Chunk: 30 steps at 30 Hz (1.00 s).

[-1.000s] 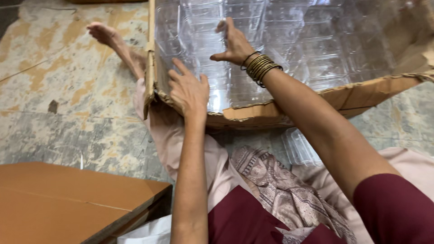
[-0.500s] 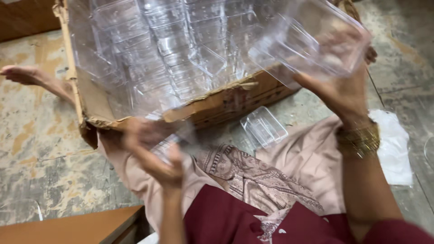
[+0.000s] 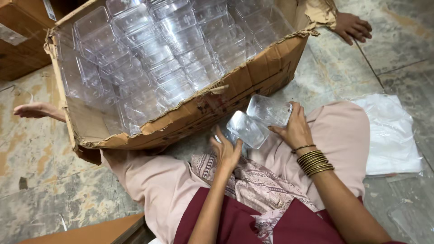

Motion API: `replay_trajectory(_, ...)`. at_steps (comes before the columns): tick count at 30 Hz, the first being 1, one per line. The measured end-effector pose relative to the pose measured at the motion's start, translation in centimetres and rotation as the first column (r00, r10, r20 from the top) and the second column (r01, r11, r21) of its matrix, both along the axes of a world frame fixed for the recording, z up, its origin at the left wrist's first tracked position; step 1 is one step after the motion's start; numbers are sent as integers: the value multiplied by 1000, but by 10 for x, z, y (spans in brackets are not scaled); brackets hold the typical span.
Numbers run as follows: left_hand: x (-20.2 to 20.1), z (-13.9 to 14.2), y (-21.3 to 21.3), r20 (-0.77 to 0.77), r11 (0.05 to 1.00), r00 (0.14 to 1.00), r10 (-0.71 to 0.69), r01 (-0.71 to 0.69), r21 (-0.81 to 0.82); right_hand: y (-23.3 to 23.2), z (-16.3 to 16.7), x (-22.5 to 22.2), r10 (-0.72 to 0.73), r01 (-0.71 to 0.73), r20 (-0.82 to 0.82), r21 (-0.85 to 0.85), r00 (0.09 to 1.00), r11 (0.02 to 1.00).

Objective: The person sits on the floor and packs clear plastic containers into clear plastic bags, then places the bagged containers into a large cardboard box alongside other stacked containers. They occasionally reach into the box to reposition containers and pull new bags from a pile beside them.

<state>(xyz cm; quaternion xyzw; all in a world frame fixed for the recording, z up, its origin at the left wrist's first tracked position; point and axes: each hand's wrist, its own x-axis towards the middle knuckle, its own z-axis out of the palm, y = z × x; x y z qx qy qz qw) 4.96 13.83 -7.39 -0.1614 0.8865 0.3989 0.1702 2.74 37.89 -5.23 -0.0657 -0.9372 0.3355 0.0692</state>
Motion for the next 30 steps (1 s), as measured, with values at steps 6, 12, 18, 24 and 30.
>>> replay_trajectory(6,2,-37,-6,-313,984,948,-56,105,144,17,25,2,147,-155,-115,-65,983,986)
replay_trajectory(12,13,-42,-9,-357,976,934,-34,107,189,2,62,24,-66,68,55,-49,996,996)
replay_trajectory(18,16,-17,8,-319,982,946,-51,106,157,-10,63,25,18,1,-145,131,989,991)
replay_trajectory(24,25,14,19,-426,990,901,-86,126,68,-26,53,32,106,-55,-203,240,973,969)
replay_trajectory(30,18,8,9,-174,913,965,198,-116,392,-80,50,49,434,-404,-72,257,898,878)
